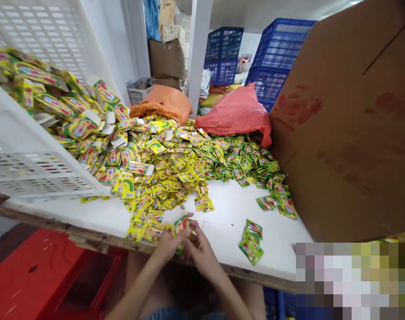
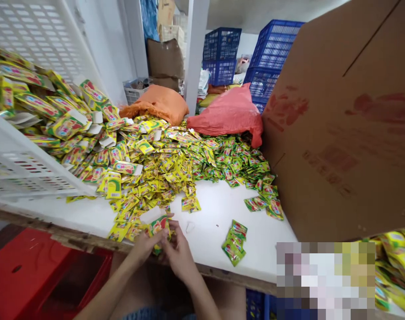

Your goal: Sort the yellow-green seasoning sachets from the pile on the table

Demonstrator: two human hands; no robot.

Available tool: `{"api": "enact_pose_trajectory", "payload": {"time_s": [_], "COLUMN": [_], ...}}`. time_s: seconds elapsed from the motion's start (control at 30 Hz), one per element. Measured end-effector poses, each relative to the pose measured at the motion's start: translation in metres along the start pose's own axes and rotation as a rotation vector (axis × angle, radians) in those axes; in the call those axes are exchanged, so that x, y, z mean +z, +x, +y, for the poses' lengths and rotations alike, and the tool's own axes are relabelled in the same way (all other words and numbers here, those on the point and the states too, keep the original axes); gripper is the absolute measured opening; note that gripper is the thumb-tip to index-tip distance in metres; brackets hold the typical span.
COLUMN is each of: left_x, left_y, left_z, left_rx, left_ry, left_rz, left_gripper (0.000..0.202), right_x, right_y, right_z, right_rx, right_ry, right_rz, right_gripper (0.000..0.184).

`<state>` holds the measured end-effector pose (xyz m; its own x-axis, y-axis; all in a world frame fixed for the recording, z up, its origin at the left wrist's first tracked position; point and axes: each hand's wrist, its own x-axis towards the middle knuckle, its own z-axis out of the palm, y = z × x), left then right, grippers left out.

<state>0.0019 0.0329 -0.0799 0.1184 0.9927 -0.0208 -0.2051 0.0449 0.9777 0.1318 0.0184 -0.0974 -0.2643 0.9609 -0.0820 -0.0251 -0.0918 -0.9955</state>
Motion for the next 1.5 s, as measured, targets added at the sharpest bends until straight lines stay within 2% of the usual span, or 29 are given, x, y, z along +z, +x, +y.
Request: {"api": "enact_pose_trajectory", "payload": {"time_s": [0.07, 0.13, 0.17, 0.2, 0.23, 0.3, 0.33, 0.4, 0.47, 0.63, 0.8, 0.87, 0.93, 1.03, 1.13, 1.23, 1.37, 1.5], "left_x": [-0.002, -0.005, -0.007, -0.008, -0.008, -0.006, -0.005, -0.002, -0.001, -0.004, -0.004, -0.003, -0.003, -0.004, -0.005, -0.006, -0.009, -0.011], "left_y": [0.001, 0.002, 0.003, 0.003, 0.003, 0.004, 0.004, 0.005, 0.004, 0.0, 0.001, 0.002, 0.003, 0.003, 0.002, 0.0, -0.001, 0.0], "left_z": [-0.007, -0.011, -0.013, -0.014, -0.016, -0.019, -0.02, -0.023, -0.025, -0.02, -0.019, -0.021, -0.025, -0.029, -0.031, -0.033, -0.038, -0.039], "left_rx": [-0.025, -0.053, -0.068, -0.081, -0.09, -0.097, -0.098, -0.102, -0.102, -0.095, -0.113, -0.108, -0.105, -0.098, -0.097, -0.096, -0.051, -0.054], "left_ry": [-0.057, -0.13, -0.157, -0.169, -0.165, -0.135, -0.117, -0.086, -0.074, -0.058, -0.026, -0.051, -0.078, -0.098, -0.081, -0.063, -0.03, -0.039], "left_rz": [0.061, 0.091, 0.104, 0.113, 0.12, 0.129, 0.133, 0.144, 0.144, 0.132, 0.142, 0.115, 0.107, 0.118, 0.141, 0.165, 0.153, 0.131], "left_gripper": [0.032, 0.03, 0.031, 0.032, 0.033, 0.035, 0.036, 0.038, 0.041, 0.039, 0.042, 0.045, 0.046, 0.049, 0.051, 0.05, 0.046, 0.043], "right_x": [-0.035, -0.09, -0.121, -0.15, -0.176, -0.212, -0.223, -0.229, -0.226, -0.209, -0.195, -0.183, -0.164, -0.12, -0.075, -0.046, -0.037, -0.049], "right_y": [-0.007, -0.015, -0.019, -0.022, -0.025, -0.028, -0.027, -0.022, -0.015, -0.008, -0.007, 0.003, 0.021, 0.057, 0.087, 0.1, 0.101, 0.08], "right_z": [-0.006, -0.011, -0.011, -0.01, -0.008, 0.0, 0.005, 0.014, 0.019, 0.02, 0.01, 0.004, 0.0, 0.002, 0.01, 0.015, 0.007, -0.007], "right_rx": [-0.01, 0.059, 0.171, 0.324, 0.41, 0.532, 0.555, 0.563, 0.537, 0.501, 0.358, 0.266, 0.166, 0.064, 0.051, 0.035, -0.04, -0.137], "right_ry": [-0.285, -0.654, -0.85, -1.023, -1.066, -1.089, -1.072, -1.054, -1.053, -1.08, -1.049, -1.019, -0.971, -0.931, -0.939, -0.945, -0.931, -0.923], "right_rz": [0.053, 0.333, 0.545, 0.705, 0.767, 0.759, 0.714, 0.631, 0.604, 0.626, 0.596, 0.583, 0.564, 0.57, 0.621, 0.666, 0.609, 0.327], "right_gripper": [0.034, 0.036, 0.039, 0.046, 0.057, 0.061, 0.057, 0.044, 0.04, 0.061, 0.035, 0.034, 0.039, 0.042, 0.037, 0.032, 0.037, 0.029]}}
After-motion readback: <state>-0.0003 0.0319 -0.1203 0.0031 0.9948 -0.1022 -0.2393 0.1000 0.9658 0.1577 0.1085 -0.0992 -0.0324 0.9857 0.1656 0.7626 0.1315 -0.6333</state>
